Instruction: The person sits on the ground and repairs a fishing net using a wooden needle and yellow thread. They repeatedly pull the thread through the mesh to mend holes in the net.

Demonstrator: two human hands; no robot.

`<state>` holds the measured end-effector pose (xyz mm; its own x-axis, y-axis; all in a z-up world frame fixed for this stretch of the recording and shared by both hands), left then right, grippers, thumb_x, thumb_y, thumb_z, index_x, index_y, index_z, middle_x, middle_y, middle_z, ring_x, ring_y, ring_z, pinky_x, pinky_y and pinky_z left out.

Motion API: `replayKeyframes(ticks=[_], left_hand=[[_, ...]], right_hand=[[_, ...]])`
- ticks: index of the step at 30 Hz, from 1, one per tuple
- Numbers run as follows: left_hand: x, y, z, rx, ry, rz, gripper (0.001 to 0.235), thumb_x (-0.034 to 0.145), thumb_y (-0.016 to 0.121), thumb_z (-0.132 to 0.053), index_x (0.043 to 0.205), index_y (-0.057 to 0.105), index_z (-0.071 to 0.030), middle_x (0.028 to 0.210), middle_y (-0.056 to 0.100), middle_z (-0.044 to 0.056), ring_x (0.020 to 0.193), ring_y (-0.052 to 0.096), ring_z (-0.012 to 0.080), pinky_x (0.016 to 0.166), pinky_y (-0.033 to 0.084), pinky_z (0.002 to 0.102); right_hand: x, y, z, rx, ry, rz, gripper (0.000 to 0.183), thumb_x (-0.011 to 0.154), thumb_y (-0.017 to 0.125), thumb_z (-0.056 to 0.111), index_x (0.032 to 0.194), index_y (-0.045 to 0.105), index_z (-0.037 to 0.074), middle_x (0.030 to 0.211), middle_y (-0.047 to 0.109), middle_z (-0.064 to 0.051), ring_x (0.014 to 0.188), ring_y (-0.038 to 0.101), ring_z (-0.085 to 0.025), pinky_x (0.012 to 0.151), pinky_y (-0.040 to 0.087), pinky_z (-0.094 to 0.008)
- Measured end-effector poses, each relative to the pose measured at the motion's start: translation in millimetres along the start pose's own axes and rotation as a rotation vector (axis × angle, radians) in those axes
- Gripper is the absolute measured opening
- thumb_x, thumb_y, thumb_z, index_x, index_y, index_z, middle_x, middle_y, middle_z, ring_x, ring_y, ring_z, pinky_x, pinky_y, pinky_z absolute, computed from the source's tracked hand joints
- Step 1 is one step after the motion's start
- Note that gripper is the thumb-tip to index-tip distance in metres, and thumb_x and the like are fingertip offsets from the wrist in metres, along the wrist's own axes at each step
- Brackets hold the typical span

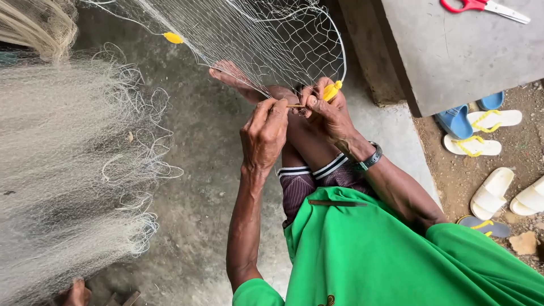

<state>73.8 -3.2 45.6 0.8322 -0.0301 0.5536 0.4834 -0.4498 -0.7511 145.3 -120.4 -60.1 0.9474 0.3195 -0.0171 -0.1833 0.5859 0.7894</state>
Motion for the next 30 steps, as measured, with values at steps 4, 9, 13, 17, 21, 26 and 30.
replayKeyframes(ticks=[4,9,13,17,21,26,30], left_hand=[[0.0,3.9,4.8,-0.008,0.001,0.002,0.015,0.097,0.071,-0.007,0.112,0.074,-0.008,0.1,0.066,0.009,0.091,0.074,0.027,0.075,0.063,0.036],[1.8,2.2,-3.8,-0.032,0.016,0.003,0.016,0.096,0.072,-0.008,0.112,0.074,-0.01,0.101,0.067,0.008,0.093,0.074,0.0259,0.078,0.063,0.035],[15.9,-9.1,-23.0,-0.084,0.01,-0.024,0.015,0.098,0.07,-0.009,0.114,0.072,-0.009,0.102,0.067,0.008,0.092,0.074,0.0271,0.078,0.063,0.036],[24.3,-20.3,-45.5,-0.235,0.031,-0.067,0.021,0.098,0.071,-0.01,0.119,0.068,-0.008,0.105,0.069,0.011,0.089,0.074,0.0292,0.073,0.064,0.037],[8.8,1.2,-40.6,-0.018,0.146,-0.13,0.01,0.094,0.075,-0.008,0.103,0.075,-0.011,0.097,0.068,0.006,0.08,0.074,0.0208,0.07,0.063,0.029],[11.9,-35.0,-49.5,-0.296,0.07,-0.284,0.009,0.094,0.073,-0.011,0.102,0.078,-0.01,0.112,0.066,0.011,0.082,0.068,0.0194,0.071,0.061,0.029],[7.0,-61.6,-9.6,-0.919,-0.458,-0.415,0.021,0.106,0.054,-0.021,0.098,0.056,-0.001,0.084,0.071,0.025,0.046,0.058,0.0183,0.039,0.043,0.025]], right_hand=[[2.5,-5.3,-7.2,0.025,-0.006,0.008,0.026,0.094,0.071,0.005,0.096,0.046,0.009,0.09,0.063,-0.02,0.062,0.07,-0.017,0.057,0.054,-0.024],[1.9,-16.3,-12.9,0.066,-0.028,-0.006,0.025,0.094,0.071,0.005,0.096,0.046,0.008,0.089,0.063,-0.02,0.061,0.069,-0.016,0.063,0.057,-0.024],[2.1,-9.6,-8.7,0.021,-0.02,0.014,0.025,0.094,0.071,0.005,0.096,0.046,0.008,0.089,0.063,-0.021,0.062,0.069,-0.016,0.063,0.056,-0.025],[5.1,-9.8,-10.4,0.023,0.023,-0.03,0.026,0.092,0.071,0.001,0.093,0.046,0.007,0.097,0.066,-0.027,0.074,0.073,-0.023,0.068,0.06,-0.029],[3.7,-3.5,-8.3,0.008,-0.005,-0.042,0.029,0.09,0.073,0.0,0.09,0.045,0.006,0.102,0.068,-0.028,0.082,0.074,-0.027,0.073,0.061,-0.032],[3.7,-13.4,-8.3,0.077,-0.018,-0.049,0.028,0.089,0.073,0.001,0.091,0.045,0.007,0.1,0.068,-0.027,0.08,0.072,-0.027,0.071,0.061,-0.033],[8.9,-13.3,-3.7,0.134,-0.015,-0.035,0.029,0.088,0.074,0.002,0.091,0.047,0.01,0.094,0.07,-0.025,0.075,0.069,-0.024,0.072,0.059,-0.034]])
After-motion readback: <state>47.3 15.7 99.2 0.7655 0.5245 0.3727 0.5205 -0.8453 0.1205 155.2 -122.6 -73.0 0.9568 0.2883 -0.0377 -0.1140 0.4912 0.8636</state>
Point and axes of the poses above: each hand's wrist, its own x-axis towards the middle knuckle, its own y-axis out of the palm, z = x × y, the point moved 9 cm from there along x, towards the middle knuckle
